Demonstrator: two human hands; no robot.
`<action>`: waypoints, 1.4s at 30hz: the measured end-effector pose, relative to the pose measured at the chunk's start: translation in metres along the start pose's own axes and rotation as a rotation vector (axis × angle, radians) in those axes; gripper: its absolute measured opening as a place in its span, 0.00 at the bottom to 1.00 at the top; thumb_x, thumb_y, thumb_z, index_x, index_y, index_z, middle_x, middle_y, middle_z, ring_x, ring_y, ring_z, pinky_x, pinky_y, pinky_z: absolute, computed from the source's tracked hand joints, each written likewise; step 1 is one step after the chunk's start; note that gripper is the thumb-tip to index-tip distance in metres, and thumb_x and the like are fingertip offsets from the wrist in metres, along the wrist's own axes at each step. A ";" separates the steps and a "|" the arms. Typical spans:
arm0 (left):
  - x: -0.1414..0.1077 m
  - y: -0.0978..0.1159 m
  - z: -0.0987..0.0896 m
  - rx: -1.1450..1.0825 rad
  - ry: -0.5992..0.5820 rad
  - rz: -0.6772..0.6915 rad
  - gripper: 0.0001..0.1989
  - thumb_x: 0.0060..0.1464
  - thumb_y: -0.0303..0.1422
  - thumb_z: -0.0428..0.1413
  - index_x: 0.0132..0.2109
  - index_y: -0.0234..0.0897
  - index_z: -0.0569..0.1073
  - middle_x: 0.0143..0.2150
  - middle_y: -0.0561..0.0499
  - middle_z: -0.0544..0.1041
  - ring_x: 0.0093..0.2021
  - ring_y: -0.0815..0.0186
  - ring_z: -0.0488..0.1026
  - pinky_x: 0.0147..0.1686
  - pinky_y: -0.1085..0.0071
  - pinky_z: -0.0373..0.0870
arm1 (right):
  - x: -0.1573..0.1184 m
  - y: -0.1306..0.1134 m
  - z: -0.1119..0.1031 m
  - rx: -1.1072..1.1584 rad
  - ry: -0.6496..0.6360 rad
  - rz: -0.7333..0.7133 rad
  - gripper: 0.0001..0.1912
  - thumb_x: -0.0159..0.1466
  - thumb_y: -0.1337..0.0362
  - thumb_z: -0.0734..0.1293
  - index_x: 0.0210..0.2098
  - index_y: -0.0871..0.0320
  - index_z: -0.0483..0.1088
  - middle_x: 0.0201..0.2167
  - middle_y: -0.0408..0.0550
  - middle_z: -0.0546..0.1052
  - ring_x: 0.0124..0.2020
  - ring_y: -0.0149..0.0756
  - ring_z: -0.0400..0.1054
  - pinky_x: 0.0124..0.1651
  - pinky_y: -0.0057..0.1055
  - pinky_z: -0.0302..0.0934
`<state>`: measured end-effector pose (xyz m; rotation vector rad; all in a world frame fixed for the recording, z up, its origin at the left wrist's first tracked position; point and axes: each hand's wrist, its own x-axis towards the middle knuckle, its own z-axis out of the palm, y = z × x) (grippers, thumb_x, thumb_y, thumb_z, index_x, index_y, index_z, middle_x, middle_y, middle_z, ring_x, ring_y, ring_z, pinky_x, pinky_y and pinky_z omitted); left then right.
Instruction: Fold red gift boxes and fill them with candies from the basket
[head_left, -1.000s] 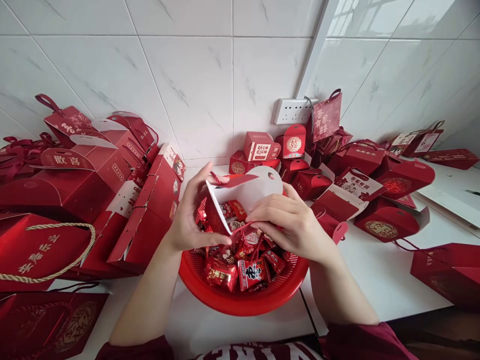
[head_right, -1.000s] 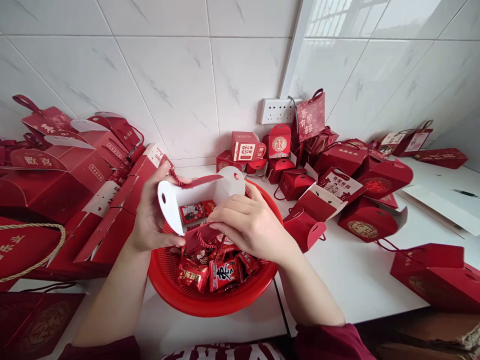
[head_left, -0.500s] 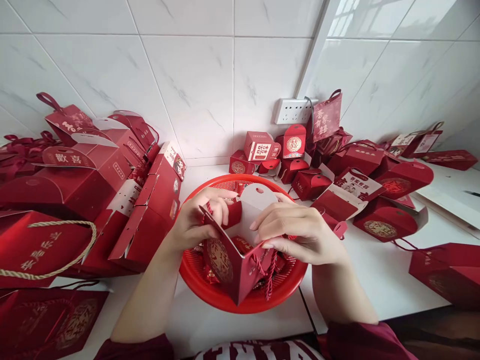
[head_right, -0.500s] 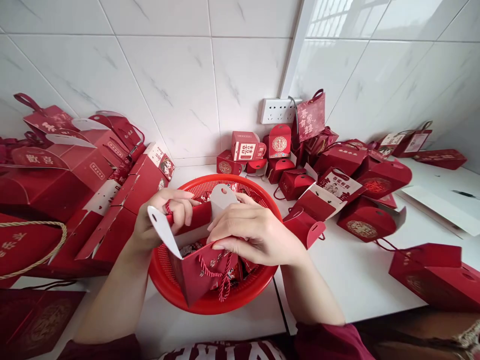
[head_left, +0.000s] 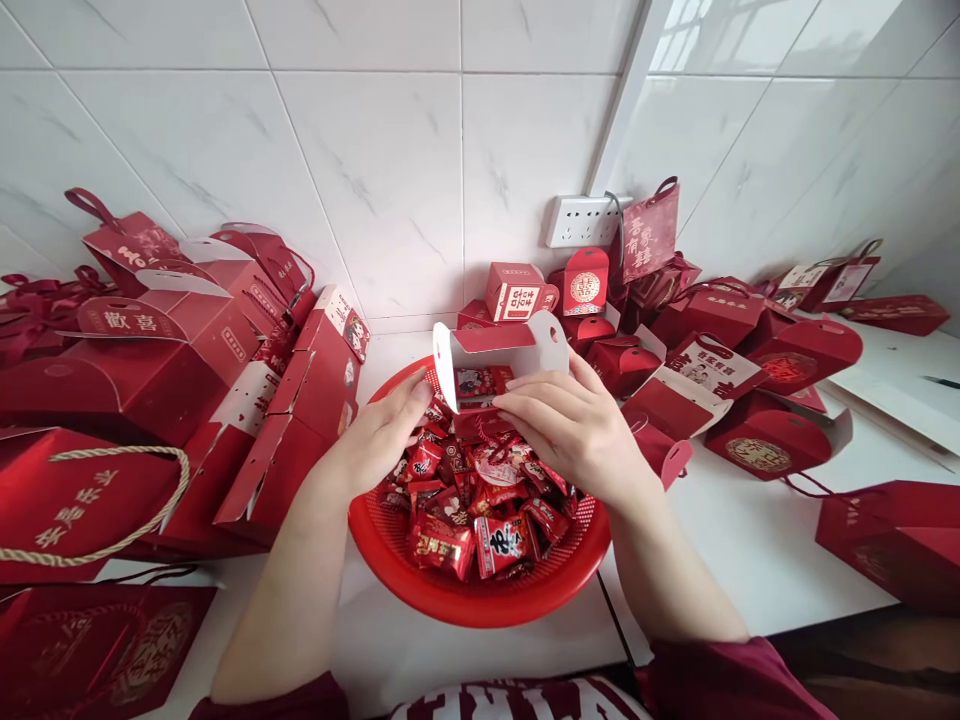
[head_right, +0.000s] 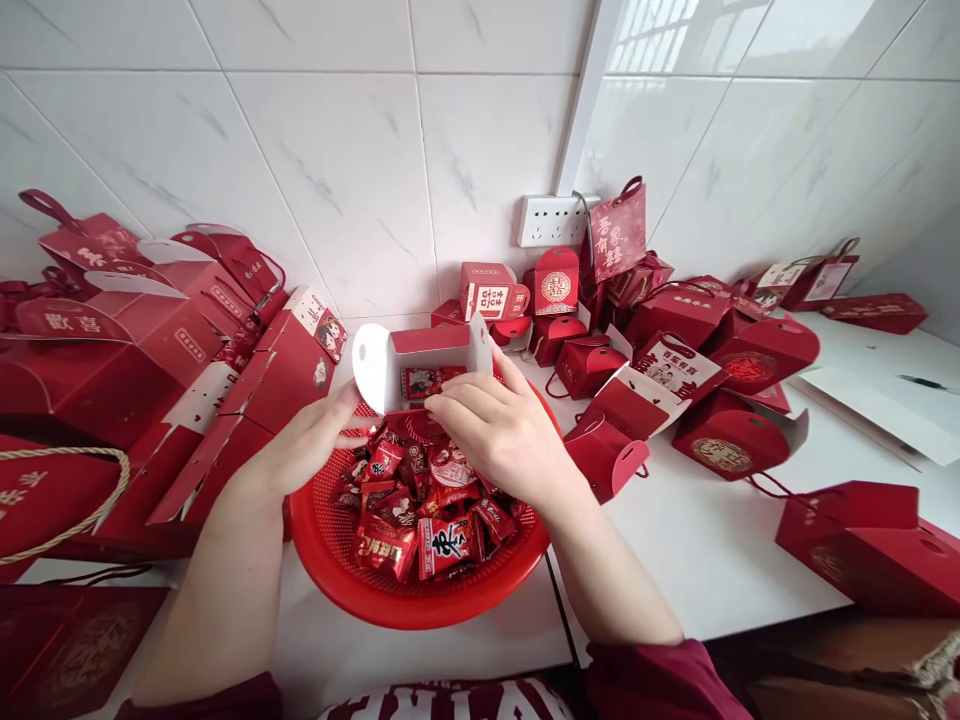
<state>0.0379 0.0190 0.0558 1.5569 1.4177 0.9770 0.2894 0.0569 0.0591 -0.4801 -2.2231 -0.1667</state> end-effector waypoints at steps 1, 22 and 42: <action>0.000 0.001 0.000 -0.031 -0.069 -0.064 0.30 0.63 0.56 0.46 0.67 0.51 0.65 0.62 0.45 0.73 0.58 0.45 0.72 0.49 0.51 0.77 | 0.000 -0.001 0.001 -0.013 -0.005 -0.018 0.11 0.69 0.73 0.63 0.48 0.57 0.72 0.42 0.49 0.81 0.47 0.38 0.75 0.66 0.55 0.57; 0.005 0.009 0.013 -0.344 -0.217 -0.138 0.31 0.60 0.45 0.58 0.68 0.55 0.62 0.68 0.51 0.66 0.61 0.51 0.71 0.55 0.56 0.74 | 0.001 -0.006 -0.001 0.068 -0.050 0.066 0.45 0.67 0.50 0.66 0.74 0.56 0.40 0.72 0.59 0.54 0.72 0.50 0.48 0.73 0.59 0.38; 0.011 0.005 0.014 -0.284 -0.136 -0.138 0.25 0.62 0.47 0.53 0.62 0.45 0.72 0.57 0.50 0.78 0.61 0.50 0.71 0.61 0.55 0.69 | -0.002 0.009 -0.001 0.244 -0.374 0.331 0.38 0.63 0.41 0.66 0.67 0.51 0.59 0.65 0.59 0.62 0.66 0.53 0.60 0.59 0.50 0.66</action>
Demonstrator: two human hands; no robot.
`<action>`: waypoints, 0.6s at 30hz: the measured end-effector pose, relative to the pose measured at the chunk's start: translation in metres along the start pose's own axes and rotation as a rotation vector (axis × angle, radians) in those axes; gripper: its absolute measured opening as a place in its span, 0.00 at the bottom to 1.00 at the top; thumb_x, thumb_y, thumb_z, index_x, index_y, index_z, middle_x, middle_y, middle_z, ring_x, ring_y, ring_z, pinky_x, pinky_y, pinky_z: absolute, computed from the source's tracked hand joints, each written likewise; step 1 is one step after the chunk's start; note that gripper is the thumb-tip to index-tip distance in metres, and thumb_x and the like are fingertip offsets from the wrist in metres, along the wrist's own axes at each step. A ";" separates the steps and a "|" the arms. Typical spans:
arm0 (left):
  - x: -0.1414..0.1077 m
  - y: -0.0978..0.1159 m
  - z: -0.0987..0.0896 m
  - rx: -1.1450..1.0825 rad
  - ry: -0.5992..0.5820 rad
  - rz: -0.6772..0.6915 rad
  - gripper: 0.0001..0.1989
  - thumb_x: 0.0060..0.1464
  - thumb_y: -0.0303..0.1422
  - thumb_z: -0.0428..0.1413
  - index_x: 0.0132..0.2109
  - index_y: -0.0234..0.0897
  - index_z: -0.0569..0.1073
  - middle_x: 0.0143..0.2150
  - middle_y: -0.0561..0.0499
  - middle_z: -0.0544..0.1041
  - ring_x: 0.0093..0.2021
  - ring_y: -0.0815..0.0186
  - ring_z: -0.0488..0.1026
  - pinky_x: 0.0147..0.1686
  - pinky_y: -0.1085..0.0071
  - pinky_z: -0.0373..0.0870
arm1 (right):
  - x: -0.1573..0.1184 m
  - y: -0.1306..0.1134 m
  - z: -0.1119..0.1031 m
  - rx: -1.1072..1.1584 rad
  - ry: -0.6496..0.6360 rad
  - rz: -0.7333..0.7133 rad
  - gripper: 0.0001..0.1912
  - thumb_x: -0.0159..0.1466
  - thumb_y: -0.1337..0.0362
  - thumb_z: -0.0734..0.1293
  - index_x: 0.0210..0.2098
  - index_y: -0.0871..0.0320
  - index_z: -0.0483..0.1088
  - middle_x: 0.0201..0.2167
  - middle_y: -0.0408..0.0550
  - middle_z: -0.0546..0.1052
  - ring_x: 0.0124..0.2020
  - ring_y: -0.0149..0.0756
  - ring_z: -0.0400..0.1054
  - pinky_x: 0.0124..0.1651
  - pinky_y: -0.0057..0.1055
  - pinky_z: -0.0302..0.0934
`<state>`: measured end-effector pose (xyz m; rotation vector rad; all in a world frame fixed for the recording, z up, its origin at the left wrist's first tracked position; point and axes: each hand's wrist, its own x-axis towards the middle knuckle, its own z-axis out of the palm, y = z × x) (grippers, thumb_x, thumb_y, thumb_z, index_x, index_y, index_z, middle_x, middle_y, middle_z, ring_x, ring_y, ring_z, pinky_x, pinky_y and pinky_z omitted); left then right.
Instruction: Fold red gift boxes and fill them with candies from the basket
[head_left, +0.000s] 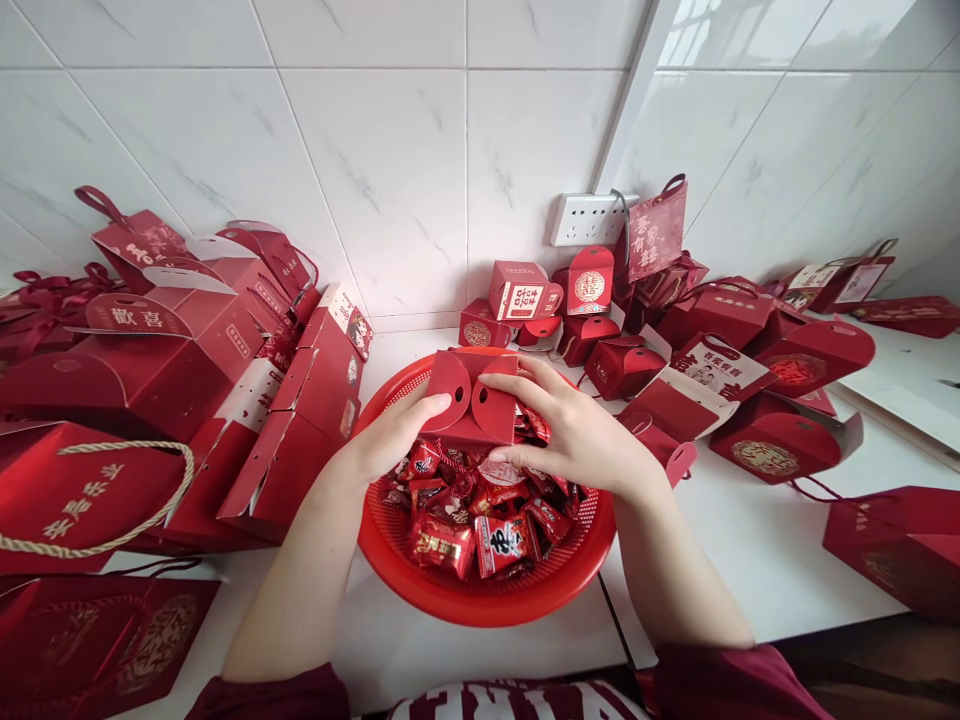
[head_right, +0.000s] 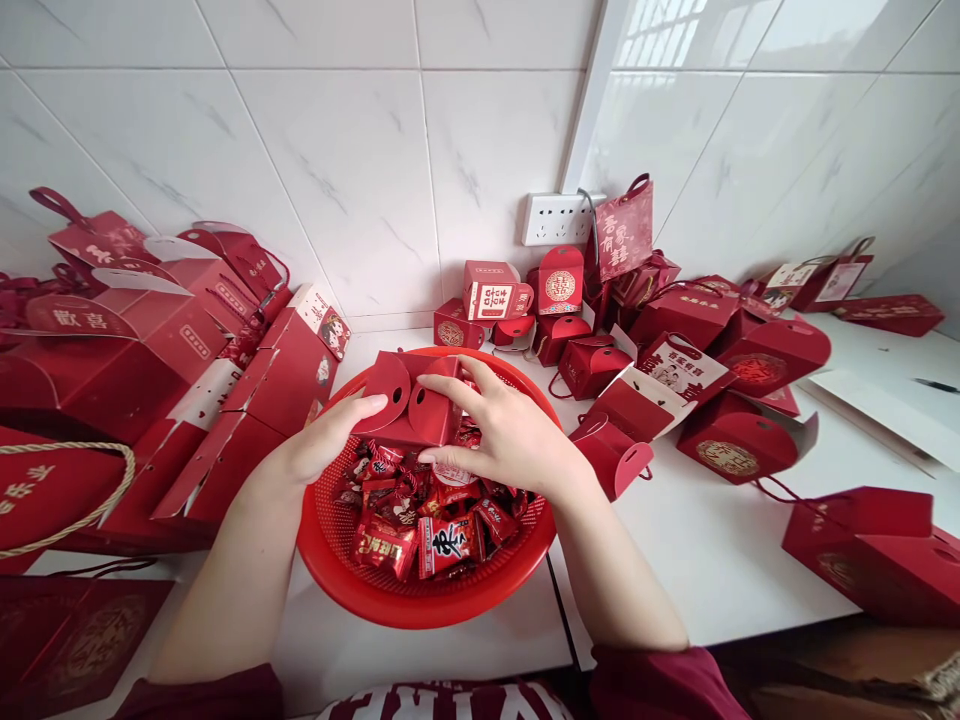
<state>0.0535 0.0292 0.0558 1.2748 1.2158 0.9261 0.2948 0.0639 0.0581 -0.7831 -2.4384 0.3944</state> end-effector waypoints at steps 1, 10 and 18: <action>0.000 0.000 0.001 0.004 0.002 0.004 0.25 0.62 0.47 0.53 0.62 0.45 0.72 0.57 0.50 0.78 0.61 0.50 0.71 0.61 0.55 0.68 | 0.000 0.000 0.000 -0.006 -0.005 0.009 0.39 0.63 0.40 0.66 0.67 0.51 0.59 0.64 0.59 0.62 0.65 0.53 0.61 0.59 0.51 0.67; -0.003 0.004 0.003 0.153 0.009 0.047 0.27 0.64 0.50 0.50 0.65 0.46 0.68 0.64 0.50 0.71 0.65 0.52 0.67 0.64 0.57 0.63 | 0.000 0.001 0.001 -0.086 0.006 0.017 0.38 0.62 0.38 0.65 0.65 0.51 0.61 0.63 0.58 0.64 0.56 0.55 0.70 0.48 0.50 0.74; -0.019 -0.002 0.013 0.804 0.171 0.075 0.41 0.60 0.56 0.51 0.73 0.47 0.52 0.73 0.46 0.57 0.71 0.48 0.57 0.67 0.52 0.54 | 0.001 -0.002 0.018 -0.165 -0.093 0.167 0.40 0.60 0.42 0.70 0.66 0.53 0.61 0.63 0.64 0.64 0.60 0.60 0.66 0.48 0.55 0.73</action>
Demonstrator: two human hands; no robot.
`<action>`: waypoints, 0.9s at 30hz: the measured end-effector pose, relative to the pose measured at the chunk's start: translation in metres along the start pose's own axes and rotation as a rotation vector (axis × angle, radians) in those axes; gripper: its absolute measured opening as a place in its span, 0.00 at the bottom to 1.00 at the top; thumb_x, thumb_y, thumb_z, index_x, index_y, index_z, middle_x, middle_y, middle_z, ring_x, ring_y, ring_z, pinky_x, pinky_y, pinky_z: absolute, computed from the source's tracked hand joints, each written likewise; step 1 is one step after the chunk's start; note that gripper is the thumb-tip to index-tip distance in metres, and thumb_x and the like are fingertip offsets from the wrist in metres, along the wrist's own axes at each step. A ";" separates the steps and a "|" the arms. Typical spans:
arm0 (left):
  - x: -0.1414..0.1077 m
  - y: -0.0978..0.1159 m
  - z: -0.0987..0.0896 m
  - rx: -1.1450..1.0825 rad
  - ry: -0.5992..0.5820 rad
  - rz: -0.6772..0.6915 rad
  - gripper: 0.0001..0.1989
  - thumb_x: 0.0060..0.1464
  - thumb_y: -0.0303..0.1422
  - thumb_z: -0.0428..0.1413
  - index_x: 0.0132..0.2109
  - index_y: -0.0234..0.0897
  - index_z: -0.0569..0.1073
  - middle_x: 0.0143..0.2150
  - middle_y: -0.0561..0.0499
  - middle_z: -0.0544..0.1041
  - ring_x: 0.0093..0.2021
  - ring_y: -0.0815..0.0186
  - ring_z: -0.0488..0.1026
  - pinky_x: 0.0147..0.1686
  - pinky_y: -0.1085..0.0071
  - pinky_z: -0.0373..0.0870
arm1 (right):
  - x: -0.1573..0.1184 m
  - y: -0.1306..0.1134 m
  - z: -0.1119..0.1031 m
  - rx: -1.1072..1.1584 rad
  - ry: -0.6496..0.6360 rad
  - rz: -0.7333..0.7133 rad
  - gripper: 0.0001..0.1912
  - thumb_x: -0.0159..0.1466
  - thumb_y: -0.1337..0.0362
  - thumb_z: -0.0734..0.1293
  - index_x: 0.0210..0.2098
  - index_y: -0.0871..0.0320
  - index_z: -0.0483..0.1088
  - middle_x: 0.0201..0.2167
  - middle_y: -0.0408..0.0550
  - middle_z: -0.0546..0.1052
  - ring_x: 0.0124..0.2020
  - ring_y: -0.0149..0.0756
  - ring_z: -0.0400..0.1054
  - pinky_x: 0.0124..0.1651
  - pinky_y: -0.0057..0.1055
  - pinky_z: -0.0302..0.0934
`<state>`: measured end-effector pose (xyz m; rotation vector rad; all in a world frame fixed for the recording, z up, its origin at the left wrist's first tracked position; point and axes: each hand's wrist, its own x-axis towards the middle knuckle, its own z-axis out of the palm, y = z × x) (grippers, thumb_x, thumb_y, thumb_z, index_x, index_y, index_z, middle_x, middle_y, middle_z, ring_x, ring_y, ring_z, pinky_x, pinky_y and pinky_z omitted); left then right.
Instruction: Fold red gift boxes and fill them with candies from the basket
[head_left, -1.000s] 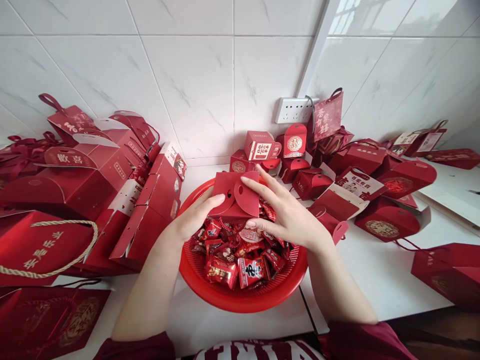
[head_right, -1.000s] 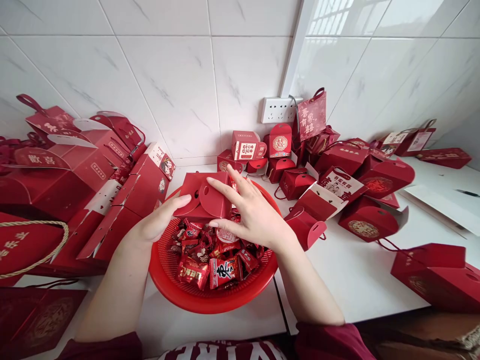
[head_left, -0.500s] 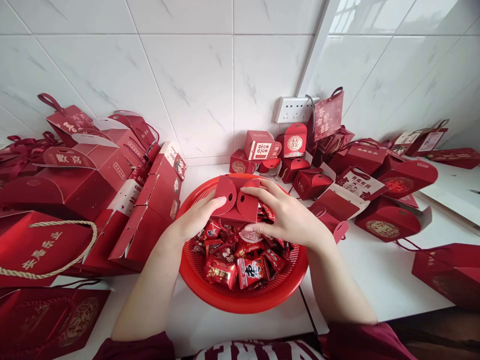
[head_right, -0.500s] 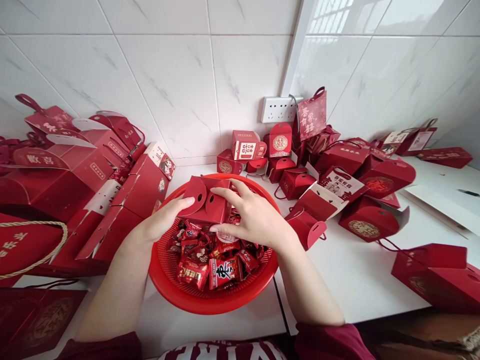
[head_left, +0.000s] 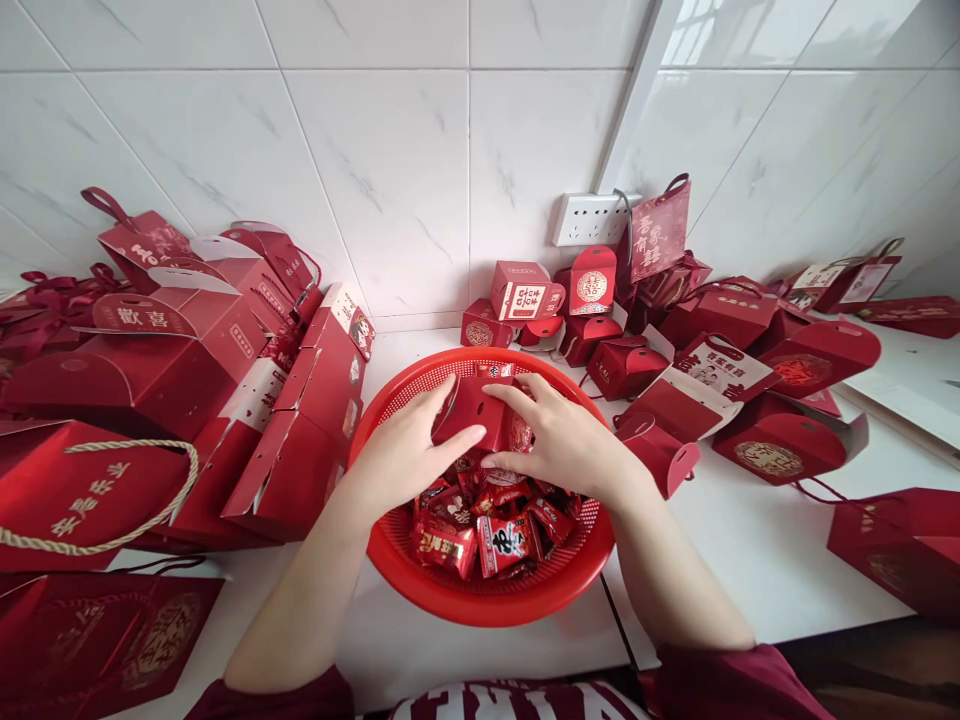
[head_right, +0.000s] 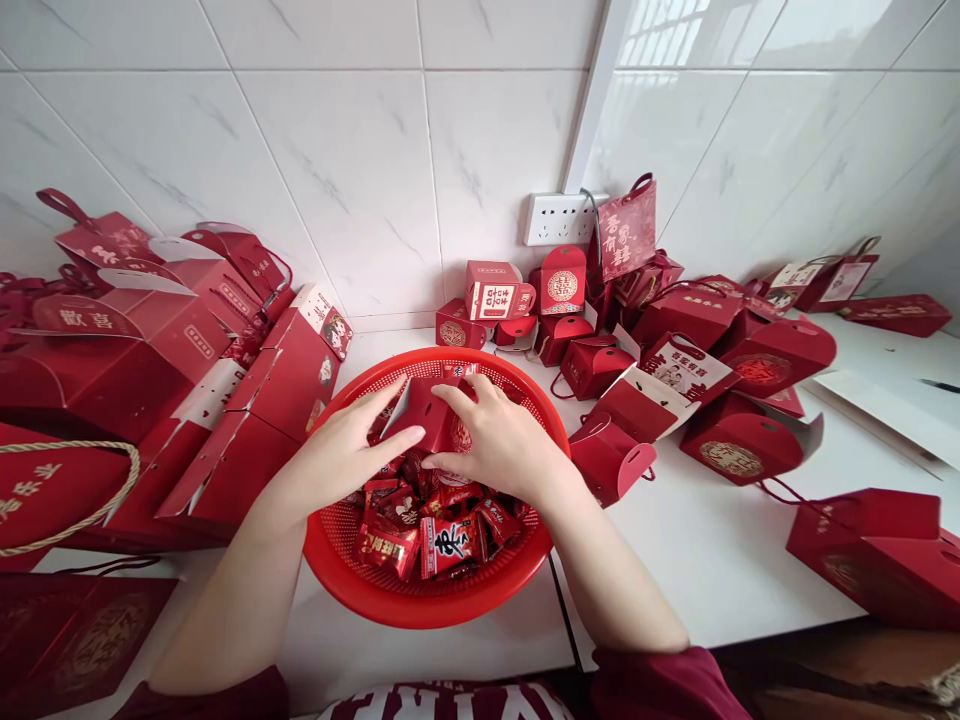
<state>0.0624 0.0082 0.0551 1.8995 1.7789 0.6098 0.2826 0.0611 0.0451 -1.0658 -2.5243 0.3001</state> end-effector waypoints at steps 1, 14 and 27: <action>-0.002 0.001 0.001 0.042 -0.032 0.009 0.40 0.60 0.57 0.50 0.73 0.47 0.52 0.73 0.47 0.56 0.71 0.47 0.56 0.66 0.52 0.55 | -0.001 0.000 0.001 0.004 -0.015 0.002 0.42 0.60 0.43 0.70 0.67 0.53 0.60 0.63 0.64 0.64 0.61 0.61 0.65 0.48 0.56 0.73; 0.005 -0.008 0.001 0.241 -0.135 -0.044 0.47 0.55 0.62 0.49 0.74 0.45 0.48 0.72 0.38 0.58 0.68 0.39 0.60 0.61 0.48 0.61 | -0.008 0.000 -0.012 0.211 -0.137 -0.204 0.32 0.70 0.59 0.64 0.70 0.54 0.53 0.57 0.55 0.76 0.54 0.46 0.74 0.53 0.46 0.72; 0.006 0.001 -0.021 -0.466 -0.079 0.209 0.31 0.60 0.46 0.58 0.69 0.51 0.62 0.70 0.52 0.63 0.67 0.53 0.64 0.65 0.57 0.63 | -0.007 0.007 -0.020 0.460 -0.003 -0.117 0.44 0.64 0.46 0.69 0.72 0.50 0.46 0.68 0.57 0.62 0.65 0.52 0.62 0.61 0.54 0.65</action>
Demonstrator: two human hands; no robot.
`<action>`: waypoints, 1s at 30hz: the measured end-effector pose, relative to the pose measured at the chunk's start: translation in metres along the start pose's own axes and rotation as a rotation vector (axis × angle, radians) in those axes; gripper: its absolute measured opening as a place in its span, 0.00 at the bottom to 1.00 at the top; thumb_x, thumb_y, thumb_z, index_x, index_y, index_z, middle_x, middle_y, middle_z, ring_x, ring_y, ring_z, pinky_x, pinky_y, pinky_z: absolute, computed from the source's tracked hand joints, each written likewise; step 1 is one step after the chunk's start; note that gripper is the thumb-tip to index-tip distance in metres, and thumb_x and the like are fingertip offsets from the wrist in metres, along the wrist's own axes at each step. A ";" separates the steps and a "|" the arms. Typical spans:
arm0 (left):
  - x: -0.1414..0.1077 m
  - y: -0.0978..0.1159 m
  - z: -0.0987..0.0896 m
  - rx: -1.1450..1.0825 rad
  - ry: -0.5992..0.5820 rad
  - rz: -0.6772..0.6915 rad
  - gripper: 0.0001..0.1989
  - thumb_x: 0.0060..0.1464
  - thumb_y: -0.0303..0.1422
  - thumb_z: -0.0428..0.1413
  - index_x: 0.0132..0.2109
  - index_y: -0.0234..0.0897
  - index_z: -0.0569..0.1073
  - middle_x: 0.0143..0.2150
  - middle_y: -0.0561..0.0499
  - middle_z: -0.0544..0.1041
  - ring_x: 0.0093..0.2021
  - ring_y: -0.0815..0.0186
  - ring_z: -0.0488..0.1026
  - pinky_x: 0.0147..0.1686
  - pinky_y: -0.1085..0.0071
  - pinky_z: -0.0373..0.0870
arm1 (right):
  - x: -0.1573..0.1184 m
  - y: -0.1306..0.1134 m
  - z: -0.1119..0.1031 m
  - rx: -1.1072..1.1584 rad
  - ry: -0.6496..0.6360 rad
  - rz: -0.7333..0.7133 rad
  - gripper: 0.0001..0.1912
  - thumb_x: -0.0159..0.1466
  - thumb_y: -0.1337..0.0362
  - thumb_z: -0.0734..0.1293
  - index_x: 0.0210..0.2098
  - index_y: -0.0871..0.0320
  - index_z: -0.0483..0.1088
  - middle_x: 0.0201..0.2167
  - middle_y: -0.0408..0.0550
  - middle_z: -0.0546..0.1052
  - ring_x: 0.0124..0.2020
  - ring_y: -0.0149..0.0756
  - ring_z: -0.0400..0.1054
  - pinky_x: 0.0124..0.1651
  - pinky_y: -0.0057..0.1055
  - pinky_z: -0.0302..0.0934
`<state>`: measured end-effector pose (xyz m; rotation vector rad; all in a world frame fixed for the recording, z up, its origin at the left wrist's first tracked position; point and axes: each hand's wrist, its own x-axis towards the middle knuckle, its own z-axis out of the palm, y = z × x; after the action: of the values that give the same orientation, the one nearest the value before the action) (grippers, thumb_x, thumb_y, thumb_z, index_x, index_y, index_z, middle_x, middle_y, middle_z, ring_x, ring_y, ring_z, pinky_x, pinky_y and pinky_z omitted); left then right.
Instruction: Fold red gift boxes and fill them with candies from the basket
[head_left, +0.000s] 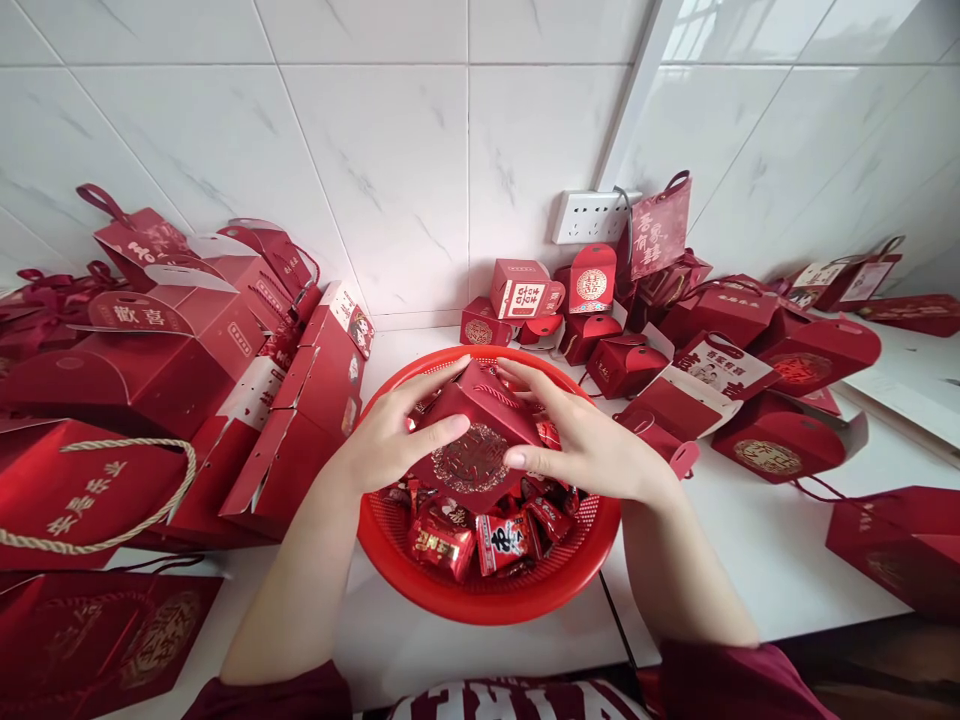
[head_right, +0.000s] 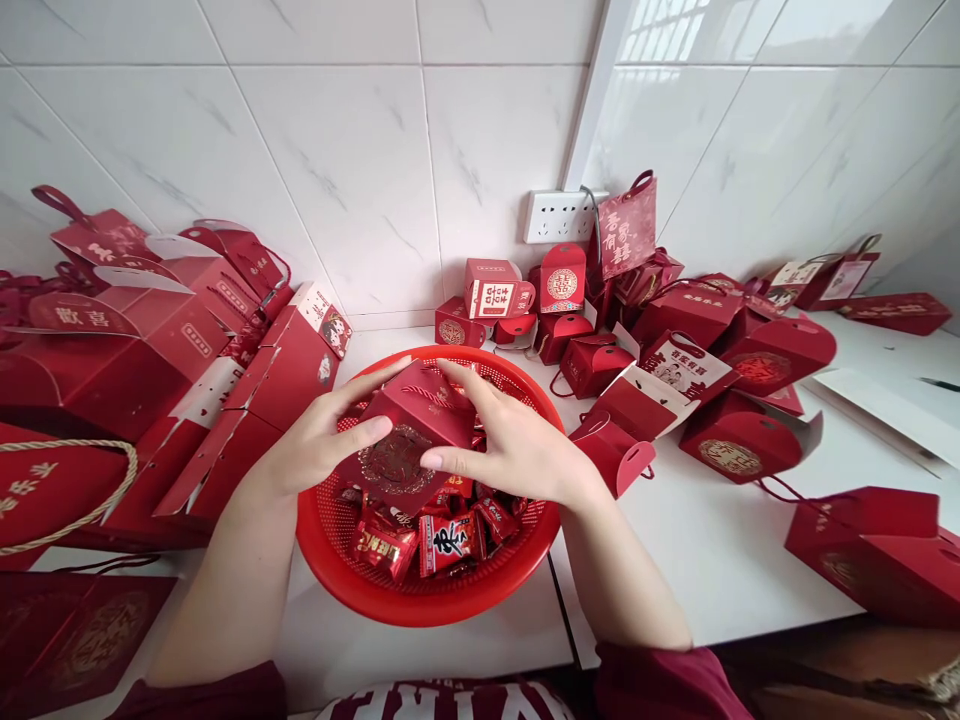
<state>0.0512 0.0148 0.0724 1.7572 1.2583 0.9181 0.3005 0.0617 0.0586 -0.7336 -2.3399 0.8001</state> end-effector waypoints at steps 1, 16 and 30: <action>0.000 0.000 0.000 -0.022 0.000 0.016 0.32 0.59 0.45 0.59 0.68 0.50 0.63 0.70 0.52 0.63 0.67 0.52 0.64 0.66 0.56 0.63 | 0.000 0.001 0.001 0.002 -0.016 -0.008 0.45 0.64 0.46 0.69 0.72 0.49 0.45 0.69 0.57 0.61 0.66 0.52 0.62 0.61 0.54 0.65; 0.003 -0.007 -0.001 0.017 -0.012 0.110 0.34 0.55 0.43 0.63 0.67 0.48 0.65 0.69 0.49 0.65 0.66 0.50 0.65 0.65 0.53 0.64 | -0.002 -0.008 -0.001 -0.081 -0.086 0.059 0.42 0.68 0.44 0.61 0.74 0.51 0.43 0.73 0.52 0.53 0.69 0.52 0.55 0.69 0.54 0.53; -0.001 -0.018 0.000 -0.276 -0.066 0.356 0.26 0.64 0.44 0.53 0.66 0.43 0.65 0.63 0.44 0.72 0.65 0.49 0.65 0.66 0.51 0.60 | -0.005 -0.008 -0.004 0.184 0.118 -0.058 0.28 0.73 0.51 0.57 0.71 0.45 0.53 0.71 0.42 0.58 0.70 0.46 0.52 0.70 0.49 0.50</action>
<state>0.0436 0.0174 0.0560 1.7984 0.7445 1.1629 0.3040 0.0545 0.0651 -0.6137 -2.1399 0.9074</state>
